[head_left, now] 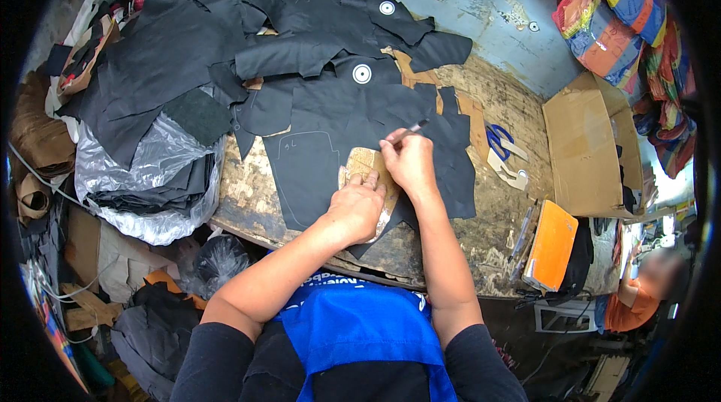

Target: The person lays out black fabric pieces on a worktable, places cardboard templates on the fabric, and traces the template outlines with a pen. The person then removes the templates and sets the marked fabric pieces aside.

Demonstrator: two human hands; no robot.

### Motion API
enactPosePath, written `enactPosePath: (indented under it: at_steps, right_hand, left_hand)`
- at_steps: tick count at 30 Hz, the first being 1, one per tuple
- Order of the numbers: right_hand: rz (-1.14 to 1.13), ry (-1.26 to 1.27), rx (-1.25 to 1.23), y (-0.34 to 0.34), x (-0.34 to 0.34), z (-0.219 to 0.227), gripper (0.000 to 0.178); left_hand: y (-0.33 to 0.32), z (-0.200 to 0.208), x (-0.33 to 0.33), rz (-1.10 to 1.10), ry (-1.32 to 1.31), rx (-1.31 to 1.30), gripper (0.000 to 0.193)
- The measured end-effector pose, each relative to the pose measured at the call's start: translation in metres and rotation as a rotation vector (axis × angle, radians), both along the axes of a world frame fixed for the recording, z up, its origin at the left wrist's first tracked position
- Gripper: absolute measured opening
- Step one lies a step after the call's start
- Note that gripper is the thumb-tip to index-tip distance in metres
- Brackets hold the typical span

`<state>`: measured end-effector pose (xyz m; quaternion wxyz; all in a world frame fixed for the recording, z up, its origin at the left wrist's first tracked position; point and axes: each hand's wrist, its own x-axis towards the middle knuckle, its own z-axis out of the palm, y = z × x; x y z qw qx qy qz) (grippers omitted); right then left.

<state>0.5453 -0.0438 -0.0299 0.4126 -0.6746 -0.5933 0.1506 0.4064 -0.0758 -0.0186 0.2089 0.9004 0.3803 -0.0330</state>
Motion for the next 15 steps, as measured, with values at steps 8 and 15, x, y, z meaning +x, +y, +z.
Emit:
enactPosePath:
  at_steps: [8,15]
  right_hand:
    - [-0.084,-0.132,0.065,-0.033,0.005,0.001,0.010]
    - [-0.099,-0.072,0.003,-0.064,0.000,-0.002,0.010]
  left_hand:
    - [0.008,0.002,-0.001,-0.019,0.032,-0.063,0.069]
    - [0.010,0.001,-0.002,-0.026,0.018,-0.072,0.072]
